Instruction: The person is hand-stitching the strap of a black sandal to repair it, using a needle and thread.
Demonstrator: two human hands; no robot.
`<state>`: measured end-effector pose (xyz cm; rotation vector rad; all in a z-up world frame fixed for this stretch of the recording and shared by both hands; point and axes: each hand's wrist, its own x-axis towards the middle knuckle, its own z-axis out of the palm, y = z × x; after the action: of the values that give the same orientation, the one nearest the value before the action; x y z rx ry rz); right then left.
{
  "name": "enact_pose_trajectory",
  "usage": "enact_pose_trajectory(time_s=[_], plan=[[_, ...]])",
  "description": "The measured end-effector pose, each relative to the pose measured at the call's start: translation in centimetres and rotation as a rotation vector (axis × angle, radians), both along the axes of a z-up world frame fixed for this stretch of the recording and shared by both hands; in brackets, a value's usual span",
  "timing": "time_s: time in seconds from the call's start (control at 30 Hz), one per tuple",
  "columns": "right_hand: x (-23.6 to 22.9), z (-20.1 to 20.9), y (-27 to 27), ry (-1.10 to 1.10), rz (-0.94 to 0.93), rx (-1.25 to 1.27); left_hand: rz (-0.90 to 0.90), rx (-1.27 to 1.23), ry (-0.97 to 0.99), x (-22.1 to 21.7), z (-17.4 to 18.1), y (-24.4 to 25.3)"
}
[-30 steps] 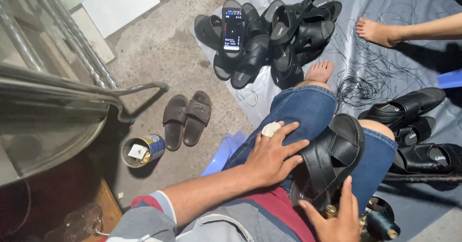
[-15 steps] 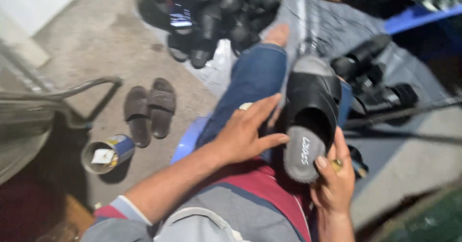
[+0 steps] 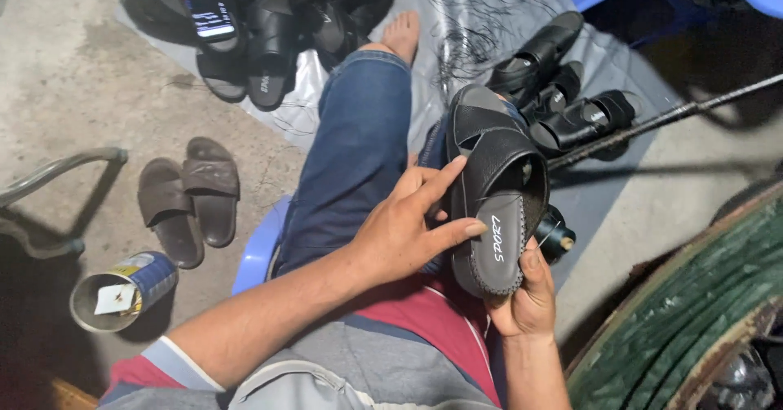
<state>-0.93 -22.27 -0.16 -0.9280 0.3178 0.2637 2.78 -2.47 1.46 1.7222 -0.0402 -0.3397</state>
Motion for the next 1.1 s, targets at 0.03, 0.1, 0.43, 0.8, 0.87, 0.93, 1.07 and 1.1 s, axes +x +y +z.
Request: enact_pose_trajectory(time_s=[0.03,0.1,0.43,0.8,0.87,0.93,1.07,1.1], plan=[[-0.1,0.0,-0.3,0.011,-0.030,-0.007,-0.011,0.006,-0.062,0.2,-0.5,-0.5],[-0.5,-0.1,-1.0,0.016,-0.077,-0.018,-0.039,0.006,-0.131,0.6,-0.6,-1.3],[-0.7,-1.7,-2.2,-0.092,-0.088,0.014,-0.092,-0.079,0.029,1.3,0.9,-1.6],[-0.8,-4.0,2.1,-0.235,0.030,-0.817,0.102,0.520,-0.499,-2.7,-1.6,2.8],[-0.7,-2.0,3.9,-0.074,0.279,-1.269,0.075,0.509,-0.401,-3.2,-2.6,2.9],[-0.6,-1.6,4.0,-0.011,0.318,-1.274,0.083,0.562,-0.417,-3.4,-3.2,3.1],[-0.8,-1.2,4.0,0.000,0.421,-1.335,0.186,0.688,-0.505,-3.3,-4.8,3.5],[-0.5,-1.1,3.9,-0.007,0.418,-1.332,0.189,0.692,-0.511,-3.3,-5.1,3.6]])
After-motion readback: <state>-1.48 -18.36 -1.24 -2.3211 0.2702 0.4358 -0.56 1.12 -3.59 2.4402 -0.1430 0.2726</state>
